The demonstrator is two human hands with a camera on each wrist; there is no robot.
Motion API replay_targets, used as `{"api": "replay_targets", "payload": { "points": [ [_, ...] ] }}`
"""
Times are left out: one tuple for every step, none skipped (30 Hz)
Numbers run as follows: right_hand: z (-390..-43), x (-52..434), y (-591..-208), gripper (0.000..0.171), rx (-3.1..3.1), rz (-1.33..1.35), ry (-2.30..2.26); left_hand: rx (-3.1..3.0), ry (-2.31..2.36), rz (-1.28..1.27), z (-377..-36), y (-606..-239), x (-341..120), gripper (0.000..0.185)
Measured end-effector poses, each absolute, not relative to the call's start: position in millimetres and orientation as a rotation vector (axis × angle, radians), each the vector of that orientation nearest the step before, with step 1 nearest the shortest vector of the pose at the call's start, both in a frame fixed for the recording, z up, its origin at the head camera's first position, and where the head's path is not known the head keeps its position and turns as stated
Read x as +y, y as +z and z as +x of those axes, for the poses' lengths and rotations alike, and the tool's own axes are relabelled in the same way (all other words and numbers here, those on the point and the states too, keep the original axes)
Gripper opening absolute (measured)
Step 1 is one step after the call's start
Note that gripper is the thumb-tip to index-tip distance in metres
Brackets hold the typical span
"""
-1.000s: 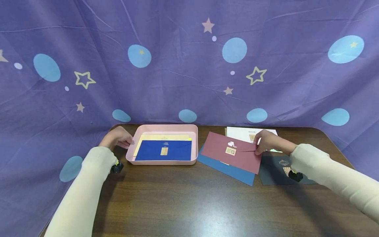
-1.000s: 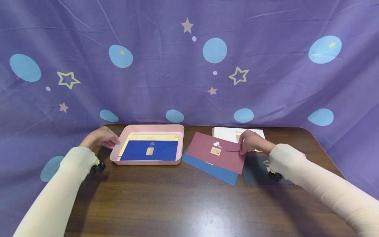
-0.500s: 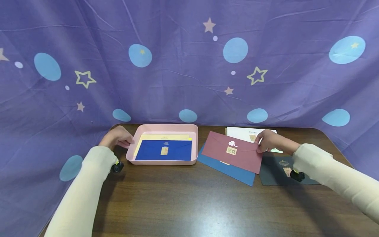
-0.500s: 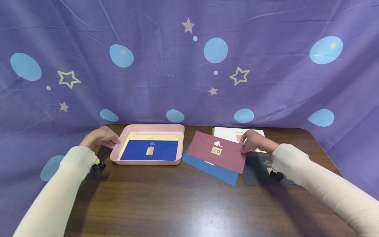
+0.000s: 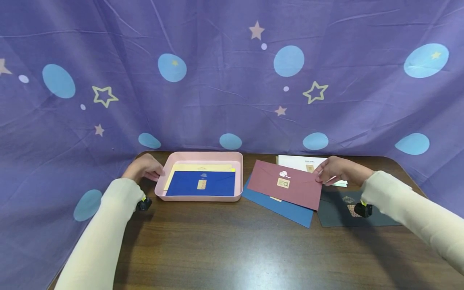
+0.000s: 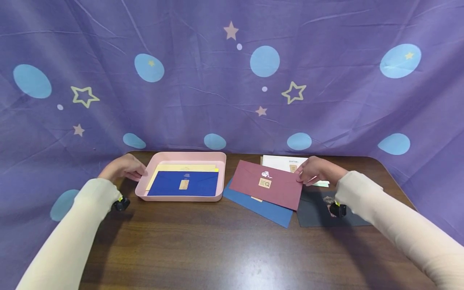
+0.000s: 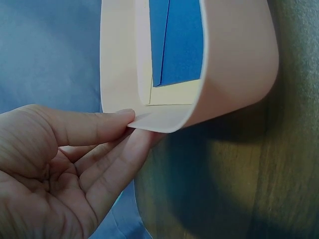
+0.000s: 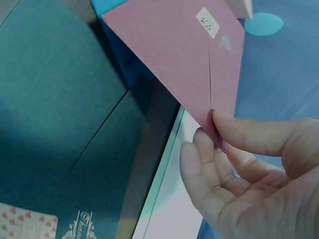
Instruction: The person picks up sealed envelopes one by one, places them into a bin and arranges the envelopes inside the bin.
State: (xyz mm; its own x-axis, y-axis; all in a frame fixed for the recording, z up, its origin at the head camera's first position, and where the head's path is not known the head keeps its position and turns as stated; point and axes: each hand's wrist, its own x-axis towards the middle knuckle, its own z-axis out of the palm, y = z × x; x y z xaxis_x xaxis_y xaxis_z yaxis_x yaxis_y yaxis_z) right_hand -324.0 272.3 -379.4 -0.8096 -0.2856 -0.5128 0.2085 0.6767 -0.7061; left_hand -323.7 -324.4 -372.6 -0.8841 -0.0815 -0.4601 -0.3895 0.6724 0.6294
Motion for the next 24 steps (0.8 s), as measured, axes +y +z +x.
{"api": "replay_targets", "payload": {
  "points": [
    [-324.5,273.2,-379.2,0.018,2.245,-0.038,-1.098,2.494,1.066,-0.374,-324.4,-373.2,-324.8,0.025],
    [-324.9,274.0,-379.0,0.017,2.211,-0.02,-1.132,2.492,1.067,-0.373,-325.1,-373.9,-325.8,0.025],
    [-325.3,274.5,-378.8,0.015,2.183,-0.004,-1.162,2.49,1.069,-0.374,-325.8,-374.7,-326.6,0.025],
    [-325.4,274.9,-378.3,0.014,2.155,0.013,-1.195,2.488,1.071,-0.375,-326.4,-375.2,-327.7,0.025],
    [-325.5,274.9,-377.8,0.013,2.129,0.034,-1.227,2.48,1.081,-0.37,-326.9,-375.4,-328.9,0.021],
    [-325.4,274.9,-377.2,0.013,2.107,0.05,-1.256,2.477,1.084,-0.366,-327.4,-376.0,-329.8,0.021],
    [-325.4,274.9,-376.7,0.014,2.091,0.064,-1.276,2.474,1.087,-0.362,-327.7,-376.2,-330.3,0.02],
    [-325.5,274.8,-376.6,0.014,2.078,0.076,-1.292,2.472,1.088,-0.355,-327.9,-376.4,-330.7,0.02],
    [-325.4,274.7,-376.3,0.015,2.069,0.083,-1.304,2.475,1.086,-0.359,-327.9,-376.7,-330.3,0.021],
    [-325.5,274.3,-375.8,0.015,2.061,0.089,-1.314,2.478,1.084,-0.361,-327.5,-376.7,-330.0,0.022],
    [-325.6,273.9,-375.5,0.015,2.056,0.09,-1.318,2.481,1.084,-0.363,-327.0,-376.6,-329.3,0.023],
    [-325.6,273.5,-375.1,0.014,2.053,0.09,-1.321,2.49,1.073,-0.368,-326.5,-376.7,-328.5,0.026],
    [-325.6,273.0,-374.7,0.014,2.052,0.089,-1.324,2.492,1.07,-0.368,-325.9,-376.2,-327.7,0.027],
    [-325.3,272.3,-374.3,0.013,2.049,0.093,-1.333,2.492,1.069,-0.368,-325.4,-375.7,-327.2,0.027],
    [-325.3,272.0,-374.1,0.012,2.049,0.093,-1.338,2.491,1.07,-0.37,-324.8,-375.3,-326.5,0.027],
    [-325.1,271.4,-373.7,0.011,2.052,0.099,-1.344,2.49,1.069,-0.369,-324.7,-375.2,-326.1,0.027],
    [-324.8,271.1,-373.3,0.012,2.054,0.101,-1.346,2.49,1.071,-0.367,-325.0,-375.5,-326.1,0.026],
    [-324.5,271.0,-373.0,0.012,2.06,0.102,-1.347,2.49,1.07,-0.367,-325.3,-375.5,-326.2,0.025],
    [-324.4,271.0,-372.8,0.013,2.064,0.1,-1.348,2.492,1.067,-0.37,-325.4,-375.5,-325.9,0.025],
    [-324.0,271.3,-372.5,0.017,2.073,0.097,-1.345,2.494,1.067,-0.373,-325.8,-376.0,-325.9,0.025],
    [-323.6,271.8,-372.2,0.021,2.083,0.09,-1.336,2.497,1.063,-0.377,-326.0,-376.0,-325.7,0.024],
    [-323.1,272.1,-371.8,0.026,2.09,0.085,-1.329,2.501,1.06,-0.38,-326.3,-376.0,-325.3,0.025],
    [-322.8,272.7,-371.7,0.032,2.097,0.075,-1.324,2.502,1.059,-0.379,-326.0,-375.3,-325.2,0.024],
    [-322.3,273.0,-371.5,0.036,2.105,0.068,-1.317,2.502,1.057,-0.377,-325.6,-374.4,-325.0,0.024]
  ]
}}
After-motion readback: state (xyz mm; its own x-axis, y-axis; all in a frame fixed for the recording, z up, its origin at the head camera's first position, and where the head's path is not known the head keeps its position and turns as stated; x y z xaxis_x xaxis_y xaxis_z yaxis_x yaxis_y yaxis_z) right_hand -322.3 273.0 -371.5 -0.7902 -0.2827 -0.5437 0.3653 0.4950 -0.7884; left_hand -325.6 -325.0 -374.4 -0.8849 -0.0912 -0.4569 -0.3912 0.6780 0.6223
